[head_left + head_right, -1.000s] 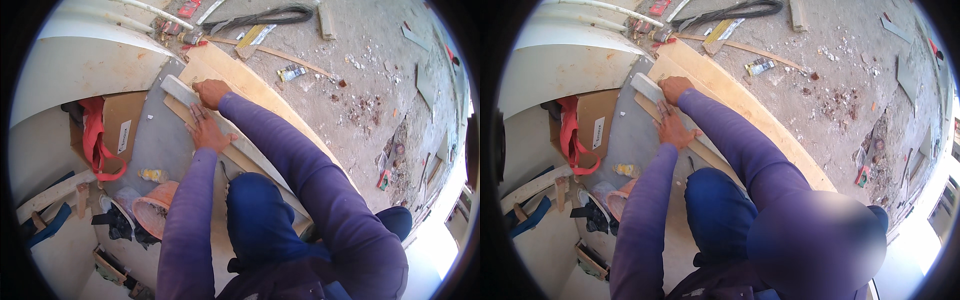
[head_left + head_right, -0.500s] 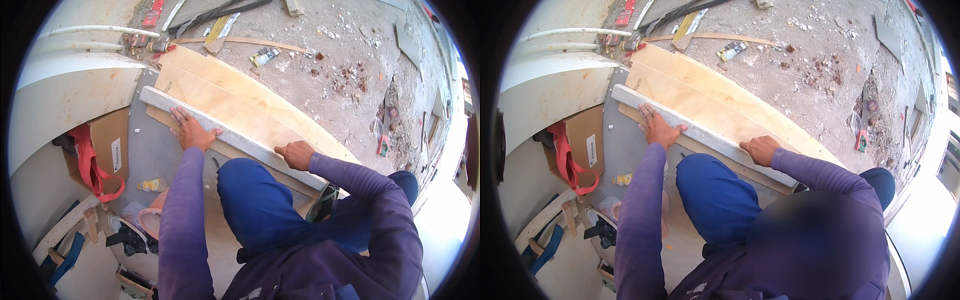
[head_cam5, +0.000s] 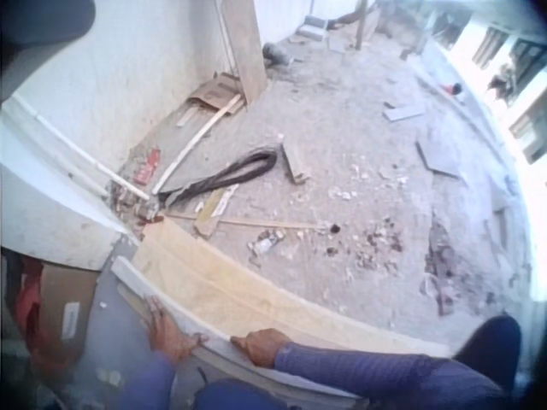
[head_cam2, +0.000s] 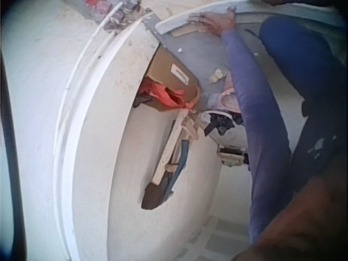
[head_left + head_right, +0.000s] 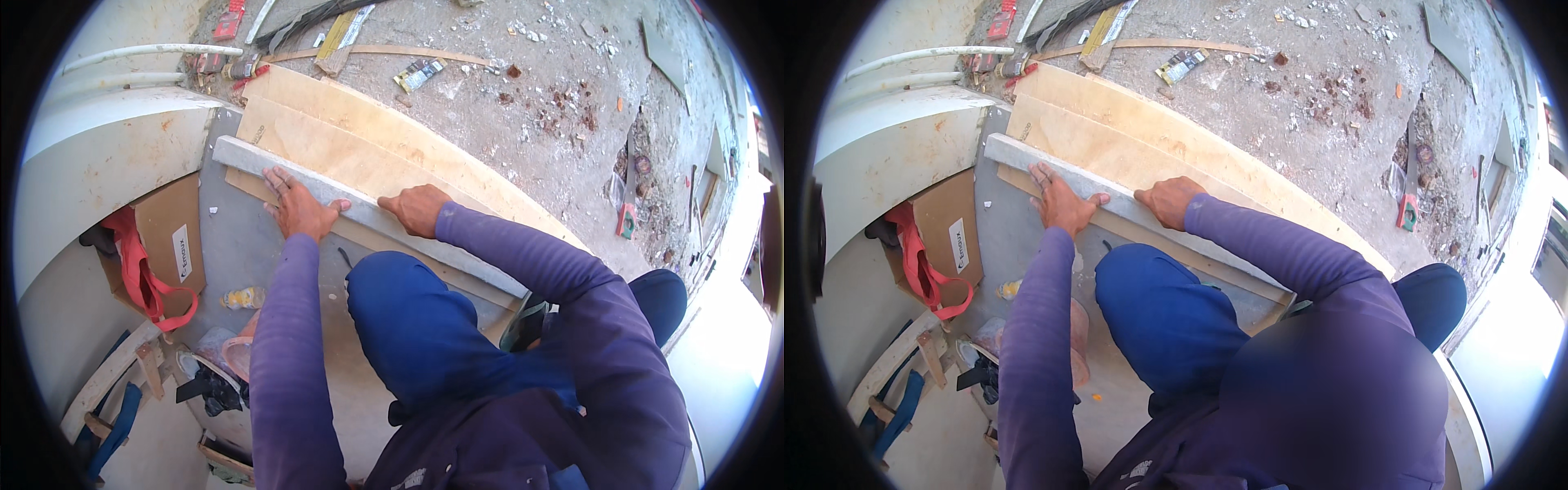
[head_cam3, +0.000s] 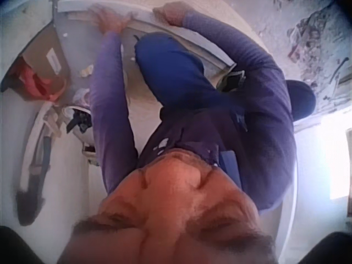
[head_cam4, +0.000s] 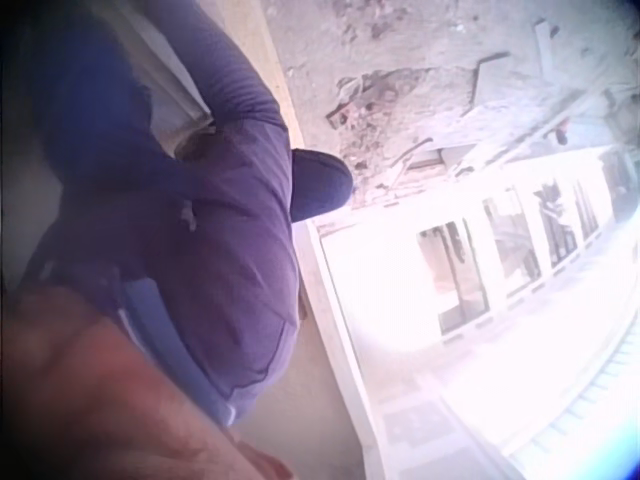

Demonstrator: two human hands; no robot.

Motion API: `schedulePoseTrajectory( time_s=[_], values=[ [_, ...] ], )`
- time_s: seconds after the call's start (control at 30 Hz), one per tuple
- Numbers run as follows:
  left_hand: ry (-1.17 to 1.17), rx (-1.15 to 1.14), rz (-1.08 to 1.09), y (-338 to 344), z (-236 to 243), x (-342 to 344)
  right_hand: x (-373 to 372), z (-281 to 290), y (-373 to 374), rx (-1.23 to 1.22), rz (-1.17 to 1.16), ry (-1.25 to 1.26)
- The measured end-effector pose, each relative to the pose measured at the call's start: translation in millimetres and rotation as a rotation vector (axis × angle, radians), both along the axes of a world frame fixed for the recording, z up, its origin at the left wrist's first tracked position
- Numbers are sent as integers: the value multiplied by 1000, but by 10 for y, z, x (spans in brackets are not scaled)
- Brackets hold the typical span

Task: The person saws a piece of plywood using a hand saw and then uses a tape measure and a square to mark another piece of wood on the floor.

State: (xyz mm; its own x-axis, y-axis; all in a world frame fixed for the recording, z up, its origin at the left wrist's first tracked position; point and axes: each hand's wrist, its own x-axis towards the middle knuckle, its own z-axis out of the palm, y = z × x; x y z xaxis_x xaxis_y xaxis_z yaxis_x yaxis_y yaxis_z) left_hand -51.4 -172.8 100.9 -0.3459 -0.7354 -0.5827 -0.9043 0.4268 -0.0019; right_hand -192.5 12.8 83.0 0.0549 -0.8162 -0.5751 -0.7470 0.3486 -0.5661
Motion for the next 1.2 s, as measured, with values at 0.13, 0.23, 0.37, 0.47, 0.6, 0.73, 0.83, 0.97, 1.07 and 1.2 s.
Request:
schedulePoseTrajectory(
  time_s=[0.13, 0.23, 0.37, 0.47, 0.6, 0.73, 0.83, 0.97, 1.07, 1.2],
  values=[
    [18, 5, 1, -27, -31, 81, -143, 213, 1092, 247, 69, -1],
    [27, -4, -17, -16, -62, 65, -211, 196, 1047, 254, 116, 16],
    [20, -11, -23, -8, -63, 67, -257, 194, -142, -78, -96, -28],
    [-12, -3, -34, 0, -31, -3, -177, -40, -486, -147, -45, -68],
    [4, -15, -32, -5, -72, 40, -71, -21, 145, 41, -5, -43],
    [0, -19, -26, -19, -75, 91, -45, 124, 1742, 301, -11, 16],
    [-14, -7, -41, -5, -100, 62, -158, 240, 2317, 413, 51, 22],
    [-31, -20, -46, -5, -47, 55, -274, 309, 1775, 260, -48, -19],
    [-31, -20, -54, 12, -46, 6, -228, 188, 1036, 34, -97, -62],
    [-43, -20, -56, -6, -87, 9, -77, -40, 1104, 117, -48, -67]
  ],
)
